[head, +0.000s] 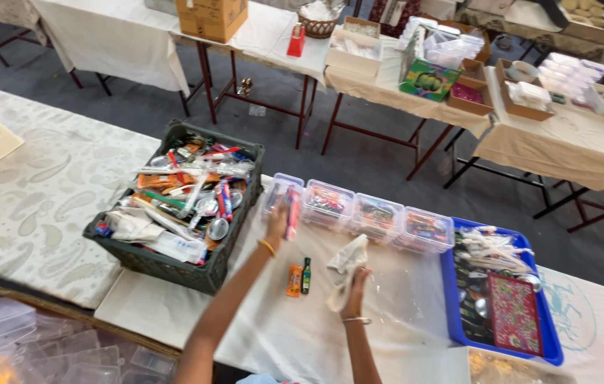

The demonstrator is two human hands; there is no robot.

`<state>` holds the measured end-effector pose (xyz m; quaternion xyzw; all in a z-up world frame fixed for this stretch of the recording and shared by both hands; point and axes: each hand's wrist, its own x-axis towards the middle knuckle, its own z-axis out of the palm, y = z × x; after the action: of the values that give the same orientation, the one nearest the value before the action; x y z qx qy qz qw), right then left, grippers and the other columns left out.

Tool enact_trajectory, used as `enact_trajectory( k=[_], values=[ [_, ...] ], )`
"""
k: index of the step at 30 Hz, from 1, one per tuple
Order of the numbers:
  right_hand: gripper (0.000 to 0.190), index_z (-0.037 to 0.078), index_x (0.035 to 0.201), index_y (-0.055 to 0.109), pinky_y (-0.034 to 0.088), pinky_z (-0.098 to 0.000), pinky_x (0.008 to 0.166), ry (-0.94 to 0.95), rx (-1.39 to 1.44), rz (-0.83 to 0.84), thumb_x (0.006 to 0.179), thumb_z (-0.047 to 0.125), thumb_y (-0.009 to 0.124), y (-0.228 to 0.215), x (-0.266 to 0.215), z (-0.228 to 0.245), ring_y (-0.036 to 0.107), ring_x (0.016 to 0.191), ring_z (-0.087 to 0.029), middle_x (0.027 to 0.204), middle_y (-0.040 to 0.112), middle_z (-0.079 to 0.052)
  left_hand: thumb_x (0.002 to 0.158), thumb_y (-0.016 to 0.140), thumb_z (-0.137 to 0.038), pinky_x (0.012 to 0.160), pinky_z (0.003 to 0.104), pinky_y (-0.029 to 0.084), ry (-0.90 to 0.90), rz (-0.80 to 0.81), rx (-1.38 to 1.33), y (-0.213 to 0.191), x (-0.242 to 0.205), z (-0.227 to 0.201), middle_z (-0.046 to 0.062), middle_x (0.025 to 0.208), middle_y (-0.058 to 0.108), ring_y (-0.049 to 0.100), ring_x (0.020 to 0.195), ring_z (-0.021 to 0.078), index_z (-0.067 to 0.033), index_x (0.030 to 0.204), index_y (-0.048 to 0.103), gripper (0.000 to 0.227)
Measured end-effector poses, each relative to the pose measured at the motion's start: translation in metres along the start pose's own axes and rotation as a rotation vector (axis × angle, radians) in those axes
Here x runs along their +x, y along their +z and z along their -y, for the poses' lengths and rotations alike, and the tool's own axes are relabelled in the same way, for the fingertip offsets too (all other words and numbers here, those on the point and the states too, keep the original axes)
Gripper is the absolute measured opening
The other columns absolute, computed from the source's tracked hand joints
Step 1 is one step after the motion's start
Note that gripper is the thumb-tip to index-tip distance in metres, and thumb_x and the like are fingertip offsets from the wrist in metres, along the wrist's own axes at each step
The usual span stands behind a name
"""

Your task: The person wipes small packaged items with a cloth, then places them into clear plastic containers and resealable bags. The person handles items one at a time, arranging them into containers on a table covered with a white cloth.

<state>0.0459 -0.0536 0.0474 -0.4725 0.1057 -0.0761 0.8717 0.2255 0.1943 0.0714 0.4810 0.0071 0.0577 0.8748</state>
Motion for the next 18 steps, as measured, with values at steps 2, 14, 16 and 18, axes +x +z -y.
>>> enact_trajectory(
  k=[2,14,16,18],
  values=[
    [0.077,0.011,0.162,0.030,0.029,-0.0370,0.118,-0.060,-0.089,-0.004,0.104,0.062,0.034,0.024,-0.025,0.065,0.040,0.144,-0.024,0.163,0.039,-0.011,0.105,0.053,-0.032,0.058,0.030,0.054,-0.111,0.037,-0.070,0.042,-0.043,0.049,0.006,0.086,0.069,0.065,0.065,0.0138,-0.0095,0.113,0.066,0.027],
    [0.050,0.012,0.156,0.041,0.050,-0.0391,0.093,-0.213,-0.699,-0.102,0.113,0.037,0.039,-0.015,0.010,0.080,0.062,0.107,-0.029,0.124,0.065,-0.020,0.107,0.050,-0.025,0.088,0.026,0.055,-0.458,0.154,0.024,0.177,-0.203,0.109,0.001,0.116,0.074,0.068,0.103,0.0091,-0.0057,0.131,0.068,0.036],
    [0.048,0.007,0.153,0.049,0.050,-0.0410,0.091,-0.161,-0.611,-0.104,0.116,0.037,0.040,-0.040,0.018,0.068,0.060,0.102,-0.028,0.118,0.065,-0.023,0.106,0.048,-0.026,0.094,0.025,0.054,-0.472,0.148,0.054,0.189,-0.213,0.112,-0.003,0.120,0.074,0.068,0.109,0.0067,-0.0095,0.133,0.067,0.037],
    [0.049,0.003,0.152,0.047,0.046,-0.0395,0.097,-0.234,-0.438,-0.072,0.117,0.036,0.039,-0.039,0.005,0.080,0.054,0.111,-0.024,0.128,0.057,-0.019,0.104,0.054,-0.030,0.096,0.028,0.049,-0.268,0.088,0.293,0.205,-0.219,0.116,0.002,0.122,0.073,0.066,0.111,0.0119,-0.0051,0.132,0.067,0.039]
  ],
)
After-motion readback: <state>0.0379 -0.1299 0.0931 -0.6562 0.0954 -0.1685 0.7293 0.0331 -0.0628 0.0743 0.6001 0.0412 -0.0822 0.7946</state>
